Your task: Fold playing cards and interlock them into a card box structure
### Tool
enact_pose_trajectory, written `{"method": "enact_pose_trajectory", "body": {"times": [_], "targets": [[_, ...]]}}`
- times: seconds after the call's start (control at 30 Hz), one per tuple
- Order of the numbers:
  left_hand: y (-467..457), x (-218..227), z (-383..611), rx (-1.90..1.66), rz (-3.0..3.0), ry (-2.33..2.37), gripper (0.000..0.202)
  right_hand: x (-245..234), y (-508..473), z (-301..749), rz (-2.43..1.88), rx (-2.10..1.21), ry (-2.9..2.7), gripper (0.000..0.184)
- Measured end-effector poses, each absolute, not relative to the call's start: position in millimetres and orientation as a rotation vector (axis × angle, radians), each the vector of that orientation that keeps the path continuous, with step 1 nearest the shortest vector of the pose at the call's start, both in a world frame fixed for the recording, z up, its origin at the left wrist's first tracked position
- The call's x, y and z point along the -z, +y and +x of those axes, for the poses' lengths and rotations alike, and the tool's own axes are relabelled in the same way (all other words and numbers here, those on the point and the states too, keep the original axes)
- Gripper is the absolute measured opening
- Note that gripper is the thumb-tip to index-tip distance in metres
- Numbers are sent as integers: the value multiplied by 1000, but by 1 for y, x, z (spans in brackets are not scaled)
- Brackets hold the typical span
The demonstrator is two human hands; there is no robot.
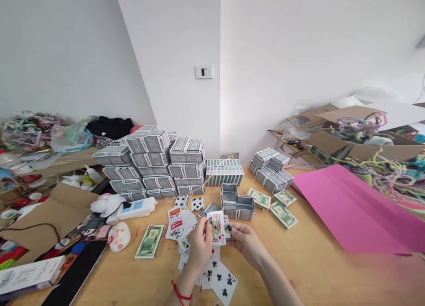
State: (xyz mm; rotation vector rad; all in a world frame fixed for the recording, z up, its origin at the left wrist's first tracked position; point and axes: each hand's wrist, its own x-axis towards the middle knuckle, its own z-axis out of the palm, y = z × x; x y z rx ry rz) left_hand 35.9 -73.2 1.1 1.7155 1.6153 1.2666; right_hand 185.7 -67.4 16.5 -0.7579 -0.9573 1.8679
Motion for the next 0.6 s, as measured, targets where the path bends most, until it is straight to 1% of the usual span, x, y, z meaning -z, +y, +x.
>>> {"method": "enact_pose_trajectory", "body": {"times": [0.07, 0.17, 0.4, 0.6], "targets": [[-73, -2, 33, -1277, 1681, 1595, 22, -16, -68, 189, -692, -2005, -853, 34], [-75, -2, 35, -1280, 1652, 1538, 23, -10, -68, 190, -700, -2063, -766, 30], [-77, -3, 43, -1266, 1679, 1488, 24, 10, -64, 183, -808, -1982, -665, 25], [-78, -2, 44, -1207, 1640, 1403, 22, 10, -64, 180, -960, -1861, -586, 30]]}}
